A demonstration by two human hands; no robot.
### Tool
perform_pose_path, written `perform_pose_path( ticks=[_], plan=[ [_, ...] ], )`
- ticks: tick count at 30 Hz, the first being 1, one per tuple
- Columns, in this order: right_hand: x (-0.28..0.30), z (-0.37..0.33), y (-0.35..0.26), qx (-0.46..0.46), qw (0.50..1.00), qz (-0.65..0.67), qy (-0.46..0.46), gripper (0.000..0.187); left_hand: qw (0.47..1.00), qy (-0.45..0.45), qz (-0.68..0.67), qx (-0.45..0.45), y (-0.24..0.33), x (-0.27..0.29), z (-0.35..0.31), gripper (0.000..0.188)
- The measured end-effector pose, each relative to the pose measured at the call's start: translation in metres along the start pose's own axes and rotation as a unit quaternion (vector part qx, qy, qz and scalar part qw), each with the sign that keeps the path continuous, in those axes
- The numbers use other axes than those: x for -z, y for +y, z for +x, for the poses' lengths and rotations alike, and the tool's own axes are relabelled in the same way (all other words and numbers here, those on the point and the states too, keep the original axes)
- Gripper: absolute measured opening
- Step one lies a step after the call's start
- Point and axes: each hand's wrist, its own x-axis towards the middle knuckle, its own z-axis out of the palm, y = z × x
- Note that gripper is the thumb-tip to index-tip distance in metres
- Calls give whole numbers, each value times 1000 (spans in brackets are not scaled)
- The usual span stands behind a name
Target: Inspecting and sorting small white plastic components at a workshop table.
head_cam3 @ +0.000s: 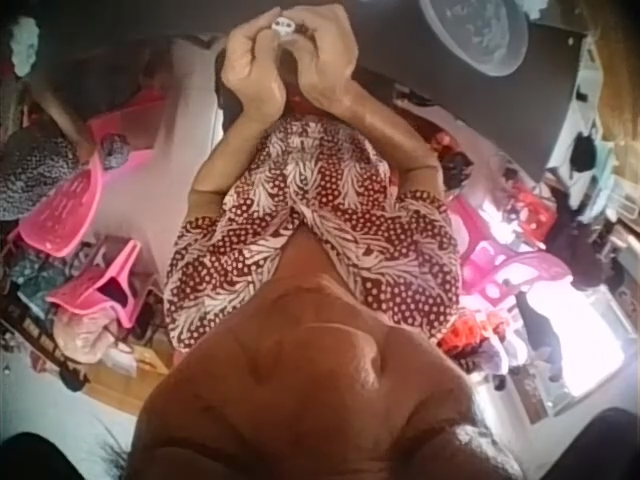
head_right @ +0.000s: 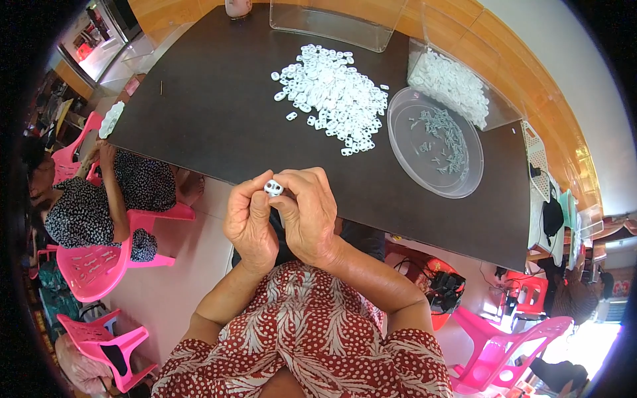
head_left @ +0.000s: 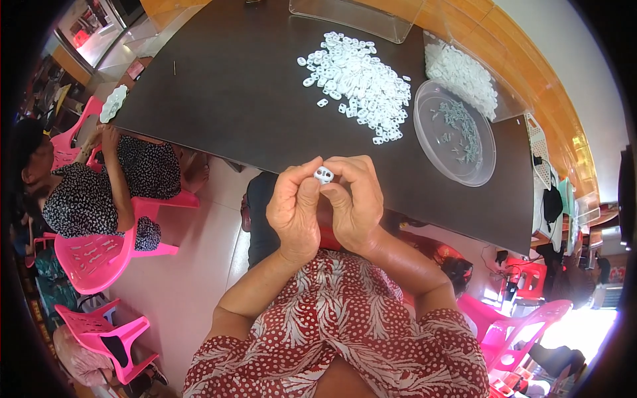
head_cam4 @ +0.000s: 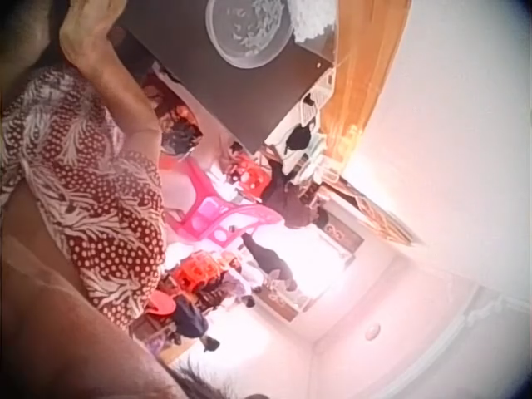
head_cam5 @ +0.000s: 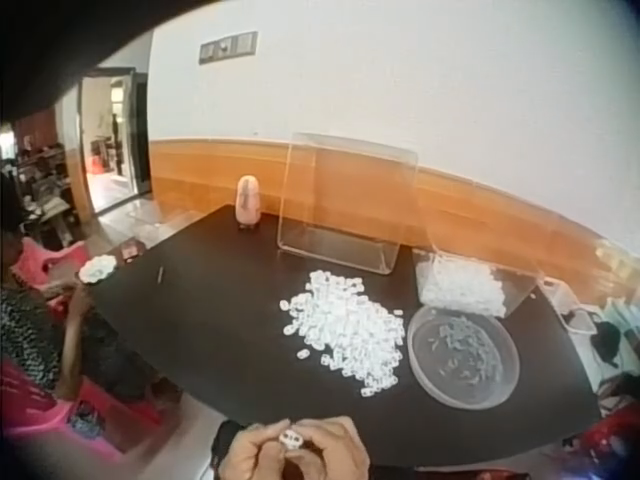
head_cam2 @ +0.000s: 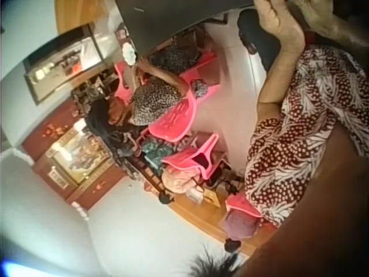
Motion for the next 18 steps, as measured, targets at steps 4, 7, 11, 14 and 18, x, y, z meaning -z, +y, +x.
perform_pose_path(
  ticks=[4,7,11,14,18],
  plan=[
    [-1,-3,2,10,1000,10,13,24,1000,8,-3,-9,0,-3,-3,24],
    [1,-3,2,33,999,14,20,24,999,9,4,-35,-1,-4,-6,23],
    [1,-2,2,64,998,10,24,25,998,-8,-2,-65,-3,-2,-5,22],
    [-2,-3,5,77,996,13,37,25,996,0,16,-89,-3,-6,-5,22],
    [-4,-5,5,81,995,19,51,26,991,26,64,-117,-4,-10,-5,22]
  ],
)
